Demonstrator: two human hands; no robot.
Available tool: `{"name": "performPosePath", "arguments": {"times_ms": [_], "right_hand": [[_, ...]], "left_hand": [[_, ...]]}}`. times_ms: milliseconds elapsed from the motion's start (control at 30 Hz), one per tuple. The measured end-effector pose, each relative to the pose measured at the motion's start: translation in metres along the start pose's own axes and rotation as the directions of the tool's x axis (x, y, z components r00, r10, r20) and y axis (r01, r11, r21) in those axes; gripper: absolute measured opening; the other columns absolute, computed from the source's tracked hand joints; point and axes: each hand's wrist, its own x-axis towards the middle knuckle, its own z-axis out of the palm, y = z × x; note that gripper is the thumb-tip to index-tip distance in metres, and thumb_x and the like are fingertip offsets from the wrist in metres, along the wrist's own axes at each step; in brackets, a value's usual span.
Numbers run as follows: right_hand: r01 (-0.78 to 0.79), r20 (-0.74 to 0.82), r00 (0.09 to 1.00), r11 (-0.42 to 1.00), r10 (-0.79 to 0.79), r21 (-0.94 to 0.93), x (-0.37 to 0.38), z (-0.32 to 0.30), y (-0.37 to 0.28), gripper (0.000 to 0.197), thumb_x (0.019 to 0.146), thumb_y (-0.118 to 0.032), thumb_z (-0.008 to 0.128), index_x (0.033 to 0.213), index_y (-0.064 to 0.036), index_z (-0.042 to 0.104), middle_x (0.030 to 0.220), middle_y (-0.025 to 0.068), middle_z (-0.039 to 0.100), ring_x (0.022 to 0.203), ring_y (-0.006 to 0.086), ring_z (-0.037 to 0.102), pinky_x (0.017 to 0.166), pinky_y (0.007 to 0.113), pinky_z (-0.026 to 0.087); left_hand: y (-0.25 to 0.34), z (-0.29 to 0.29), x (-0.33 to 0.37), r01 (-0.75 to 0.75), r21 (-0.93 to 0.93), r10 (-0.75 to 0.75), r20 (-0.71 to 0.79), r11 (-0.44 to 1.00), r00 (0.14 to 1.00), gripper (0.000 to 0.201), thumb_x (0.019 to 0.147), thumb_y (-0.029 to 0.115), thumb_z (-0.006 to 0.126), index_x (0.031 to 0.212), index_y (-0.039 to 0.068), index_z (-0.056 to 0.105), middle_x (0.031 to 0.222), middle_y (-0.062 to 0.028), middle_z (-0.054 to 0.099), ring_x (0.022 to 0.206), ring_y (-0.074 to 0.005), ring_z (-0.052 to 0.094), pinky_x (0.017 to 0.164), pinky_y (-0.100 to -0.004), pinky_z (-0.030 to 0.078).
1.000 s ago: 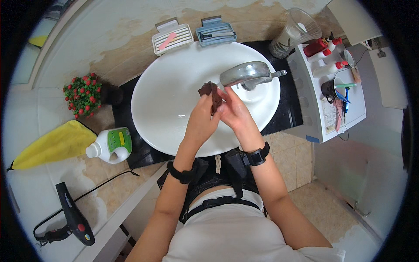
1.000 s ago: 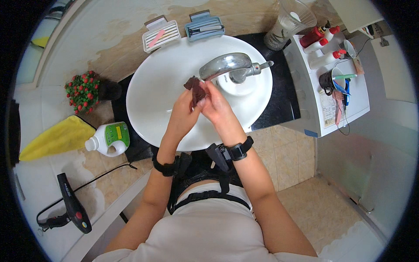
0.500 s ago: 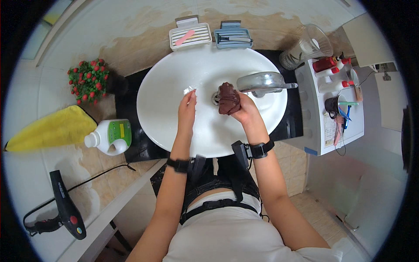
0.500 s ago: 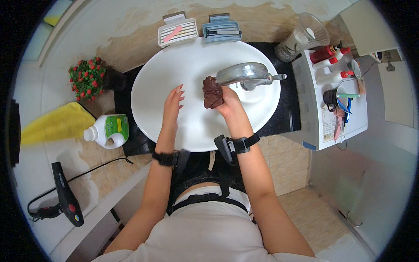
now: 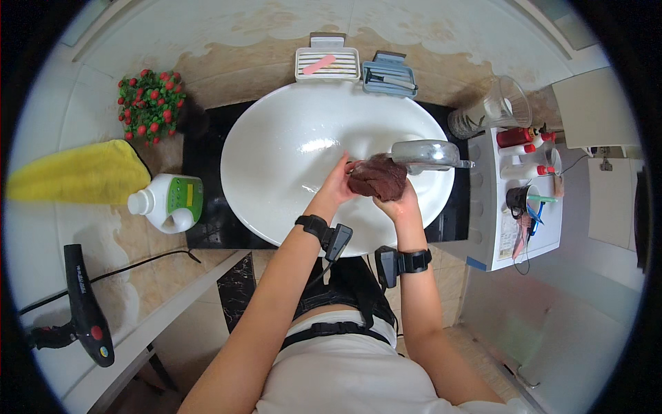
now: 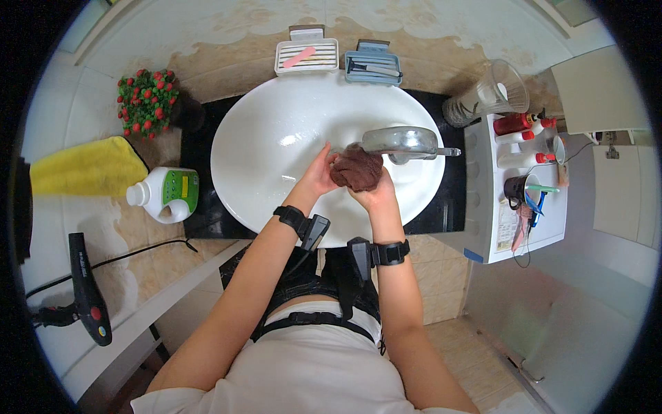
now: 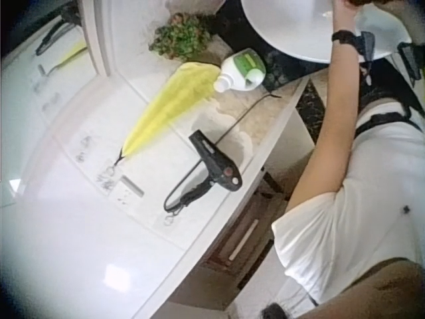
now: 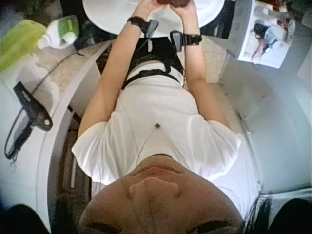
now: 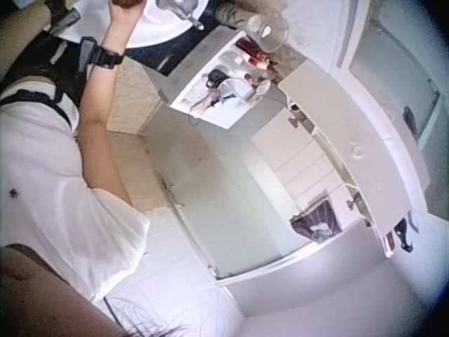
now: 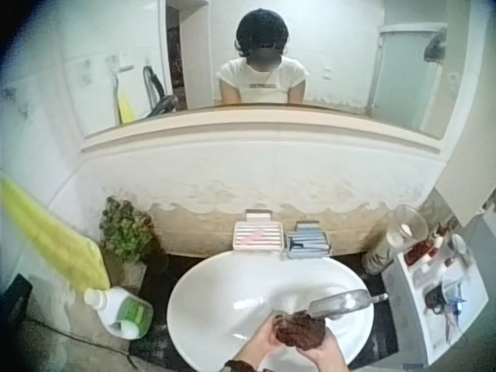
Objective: The person wets a cloth in a sink, pours detergent onto it from a bottle, and scrubs and rinses the cloth by hand under the faucet.
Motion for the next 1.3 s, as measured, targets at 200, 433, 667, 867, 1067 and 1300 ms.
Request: {"name": "performPosePath", "arguments": {"times_ms": [200,433,667,867,1067,1300], "right_hand": [[0.136,-0.079,0.985,0.968,-0.156,-0.211,-0.008,-0.013,0.0,0.035,0.09,-0.023,0.03,0.111,0.0013,0.045,0.111,0.016,0.051,0.1,0.0277,0.052,0.086,0.04,0.044],[0.369,0.106,0.828,0.393,-0.551,-0.842,-0.009,-0.02,0.017,0.04,0.089,-0.039,0.04,0.106,-0.0025,0.044,0.099,0.0063,0.054,0.09,0.0136,0.052,0.077,0.027,0.043],[0.226,0.359,0.67,-0.282,-0.65,-0.932,0.001,-0.012,0.031,0.049,0.066,-0.023,0.072,0.096,-0.001,0.04,0.086,0.0146,0.056,0.079,0.0227,0.057,0.071,0.03,0.045],[0.175,0.296,0.652,-0.241,-0.698,-0.955,0.003,-0.011,0.029,0.043,0.067,-0.02,0.069,0.095,0.001,0.044,0.083,0.0174,0.06,0.076,0.0242,0.06,0.068,0.031,0.047],[0.148,0.292,0.67,-0.263,-0.682,-0.953,0.007,-0.016,0.027,0.032,0.068,-0.015,0.066,0.091,0.0038,0.053,0.08,0.0165,0.062,0.073,0.0228,0.061,0.067,0.029,0.047],[0.116,0.298,0.739,-0.322,-0.604,-0.939,0.014,-0.013,0.026,0.03,0.069,-0.022,0.065,0.085,0.0035,0.059,0.079,0.0167,0.062,0.073,0.0233,0.061,0.065,0.031,0.046]], "left_hand": [[-0.007,0.035,-0.006,-0.096,-0.033,0.099,0.115,0.995,0.988,0.05,0.082,0.05,0.047,0.098,0.004,0.052,0.102,-0.0132,0.056,0.093,-0.0255,0.054,0.087,-0.0404,0.042],[-0.009,0.041,-0.005,-0.116,-0.107,0.119,0.026,0.988,0.992,0.049,0.078,0.051,0.053,0.091,0.003,0.052,0.085,-0.0105,0.058,0.077,-0.0239,0.058,0.071,-0.0369,0.049],[-0.015,0.043,-0.007,-0.166,-0.106,0.168,0.01,0.98,0.986,0.042,0.076,0.047,0.059,0.087,0.006,0.051,0.08,-0.0083,0.056,0.071,-0.0219,0.056,0.064,-0.0357,0.049],[-0.015,0.044,-0.01,-0.125,-0.064,0.123,-0.029,0.99,0.992,0.041,0.078,0.044,0.056,0.089,0.005,0.051,0.082,-0.0079,0.056,0.073,-0.0217,0.056,0.066,-0.0362,0.048],[-0.016,0.052,-0.022,-0.183,-0.095,0.172,-0.112,0.979,0.979,0.031,0.084,0.036,0.05,0.088,0.005,0.051,0.083,-0.0081,0.056,0.074,-0.0204,0.056,0.068,-0.0351,0.048],[-0.008,0.032,-0.012,-0.304,-0.101,0.291,-0.125,0.947,0.949,0.024,0.083,0.028,0.054,0.085,0.004,0.051,0.081,-0.0069,0.055,0.07,-0.0182,0.054,0.063,-0.0329,0.047]]}}
